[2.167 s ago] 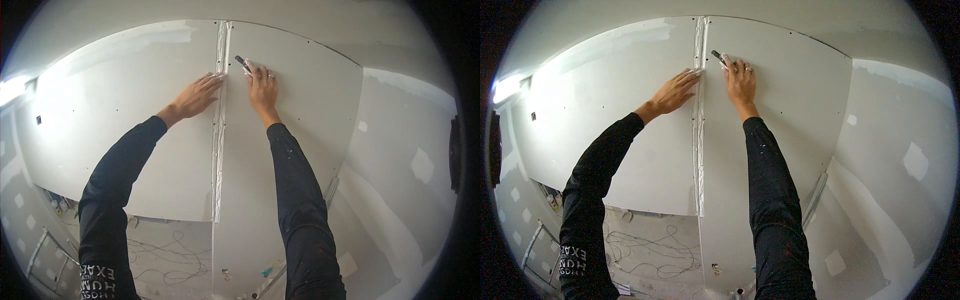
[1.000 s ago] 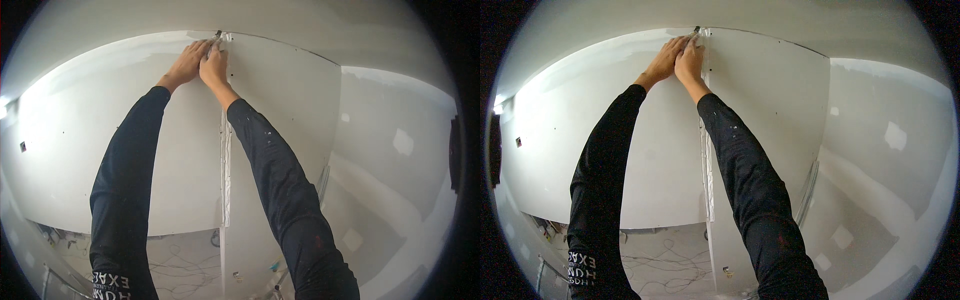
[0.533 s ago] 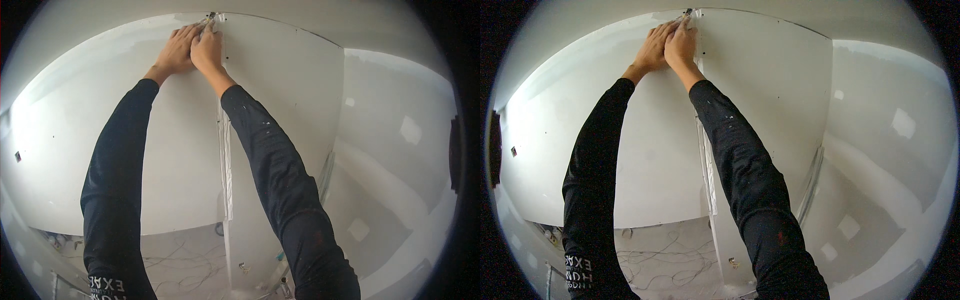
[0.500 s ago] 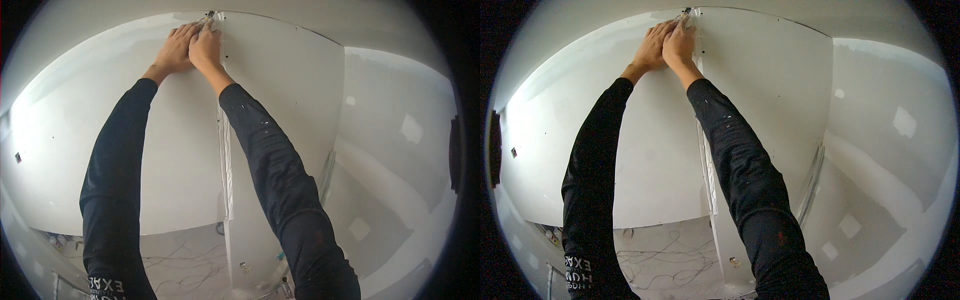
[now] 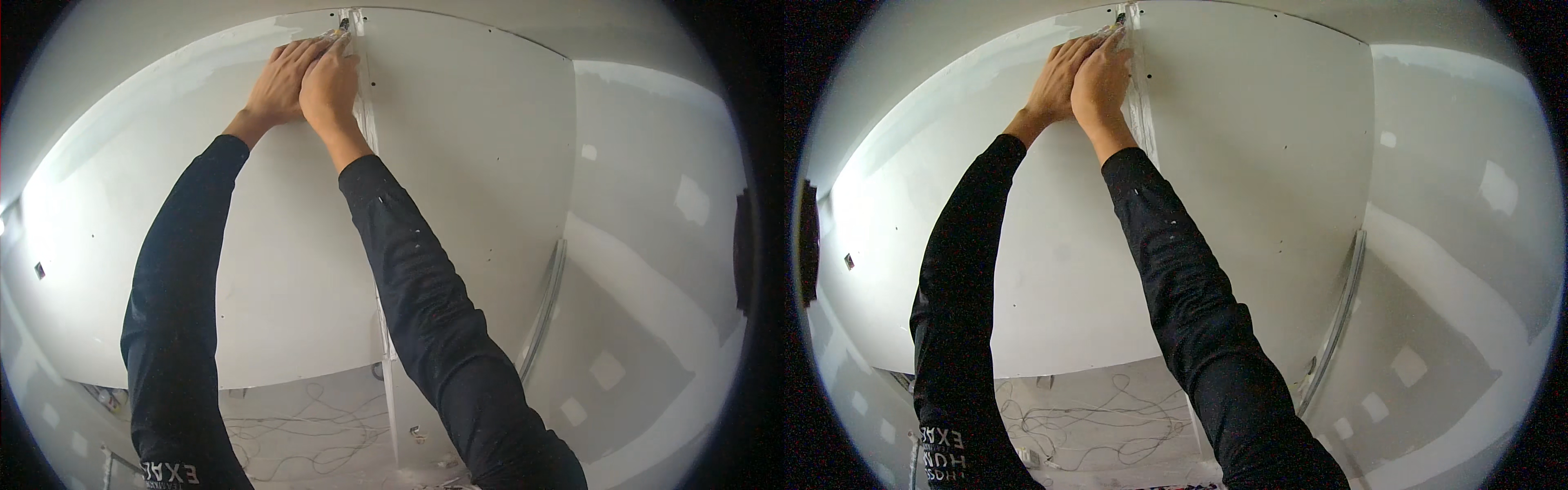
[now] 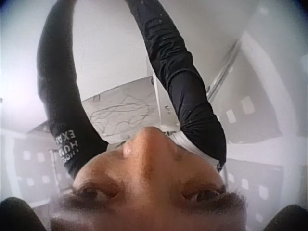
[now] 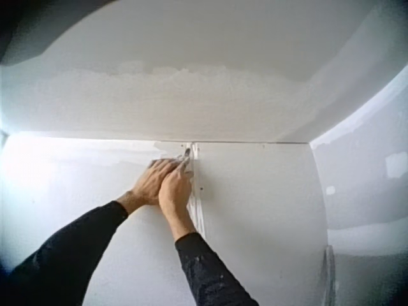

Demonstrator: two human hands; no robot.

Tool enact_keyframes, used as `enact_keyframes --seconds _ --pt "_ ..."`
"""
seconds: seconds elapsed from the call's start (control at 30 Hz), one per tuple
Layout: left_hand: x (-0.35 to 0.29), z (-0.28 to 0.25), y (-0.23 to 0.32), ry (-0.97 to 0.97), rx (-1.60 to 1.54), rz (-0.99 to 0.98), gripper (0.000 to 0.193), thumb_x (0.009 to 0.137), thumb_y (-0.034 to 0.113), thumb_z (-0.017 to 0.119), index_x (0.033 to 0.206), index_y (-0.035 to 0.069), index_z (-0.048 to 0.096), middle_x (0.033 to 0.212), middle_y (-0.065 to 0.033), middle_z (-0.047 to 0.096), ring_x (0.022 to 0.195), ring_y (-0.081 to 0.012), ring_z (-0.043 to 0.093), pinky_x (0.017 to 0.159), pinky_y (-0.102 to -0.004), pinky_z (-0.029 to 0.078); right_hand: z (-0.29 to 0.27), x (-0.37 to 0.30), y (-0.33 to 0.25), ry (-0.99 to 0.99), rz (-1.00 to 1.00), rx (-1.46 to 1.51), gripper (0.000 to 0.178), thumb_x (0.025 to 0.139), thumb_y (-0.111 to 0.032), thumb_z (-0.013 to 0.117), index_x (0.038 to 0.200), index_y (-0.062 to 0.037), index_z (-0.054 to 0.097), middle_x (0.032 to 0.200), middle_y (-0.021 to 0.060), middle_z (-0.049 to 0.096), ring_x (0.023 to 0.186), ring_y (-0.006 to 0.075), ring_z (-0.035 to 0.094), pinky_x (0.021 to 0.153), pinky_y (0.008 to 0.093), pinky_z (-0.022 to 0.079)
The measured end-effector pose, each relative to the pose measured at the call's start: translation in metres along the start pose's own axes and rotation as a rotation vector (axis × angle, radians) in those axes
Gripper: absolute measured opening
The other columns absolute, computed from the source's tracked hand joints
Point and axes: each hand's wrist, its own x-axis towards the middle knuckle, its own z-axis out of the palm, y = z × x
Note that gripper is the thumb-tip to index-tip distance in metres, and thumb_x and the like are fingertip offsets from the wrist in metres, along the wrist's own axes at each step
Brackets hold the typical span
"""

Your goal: The person finishes a drywall ceiling joint by cutting away excess material with a utility knife and smoothing the surface by hand.

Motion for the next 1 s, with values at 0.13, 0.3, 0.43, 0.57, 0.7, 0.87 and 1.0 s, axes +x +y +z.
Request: enact_keyframes --seconds 0.13,0.3,0.43,0.57,0.7,0.87,1.0 --pt "-0.007 -0.001 0.003 -0.011 -0.044 0.026 0.075 0.083 0.037 0.07 0.149 0.008 0.048 0.146 -0.0108 0.056 0.138 -0.0318 0.046 0.119 -0.0476 0.031 -0.006 -0.014 -0.007 -0.032 0.091 0.02 0.067 0.099 -0.011 0.056 0.152 0.0163 0.027 0.121 0.0379 0.055 0.102 0.0461 0.067 0.084 0.0475 0.058" --pt "-0.018 0.001 0.012 -0.123 0.029 0.069 0.078 0.086 0.04 0.069 0.151 0.006 0.044 0.153 -0.0136 0.049 0.142 -0.0335 0.043 0.124 -0.0516 0.024 -0.013 -0.032 0.012 -0.047 0.096 0.051 0.068 0.099 -0.012 0.056 0.153 0.016 0.026 0.119 0.0379 0.056 0.102 0.0467 0.067 0.084 0.0481 0.057" --pt "-0.01 0.0 0.024 -0.07 0.028 0.121 0.074 0.087 0.039 0.066 0.15 0.005 0.044 0.151 -0.014 0.049 0.144 -0.0343 0.041 0.123 -0.0514 0.027 -0.012 -0.03 0.019 0.093 -0.093 0.019 0.07 0.1 -0.016 0.057 0.155 0.0124 0.024 0.119 0.0349 0.055 0.099 0.0452 0.069 0.082 0.0453 0.06" --pt "-0.014 0.006 0.009 0.026 -0.052 -0.108 0.076 0.086 0.037 0.07 0.15 0.004 0.044 0.152 -0.0144 0.047 0.143 -0.0371 0.04 0.119 -0.0477 0.03 -0.011 -0.003 -0.004 -0.049 -0.02 0.114 0.072 0.098 -0.018 0.055 0.154 0.0141 0.025 0.115 0.0385 0.057 0.096 0.0487 0.067 0.084 0.0515 0.056" --pt "-0.005 0.008 0.011 0.025 -0.115 -0.124 0.077 0.083 0.037 0.074 0.148 0.005 0.047 0.152 -0.0144 0.047 0.142 -0.0364 0.04 0.118 -0.0472 0.031 -0.008 0.012 -0.002 -0.079 0.031 0.082 0.071 0.098 -0.016 0.055 0.154 0.0141 0.024 0.114 0.0389 0.057 0.096 0.0495 0.067 0.083 0.0525 0.056" --pt "-0.008 0.011 0.009 0.03 -0.151 -0.156 0.076 0.081 0.037 0.076 0.145 0.006 0.051 0.149 -0.012 0.049 0.137 -0.0345 0.044 0.114 -0.045 0.034 0.001 0.009 -0.001 -0.019 0.006 0.091 0.069 0.1 -0.015 0.059 0.153 0.0145 0.026 0.118 0.0361 0.056 0.096 0.0461 0.069 0.078 0.0477 0.061" --pt "-0.011 0.008 0.004 -0.008 -0.098 -0.143 0.073 0.08 0.036 0.075 0.143 0.006 0.052 0.145 -0.0115 0.051 0.132 -0.0342 0.047 0.112 -0.0453 0.035 0.002 0.002 -0.01 -0.036 0.081 0.092 0.068 0.1 -0.015 0.059 0.151 0.0173 0.026 0.117 0.0364 0.056 0.097 0.0454 0.069 0.078 0.0476 0.062"
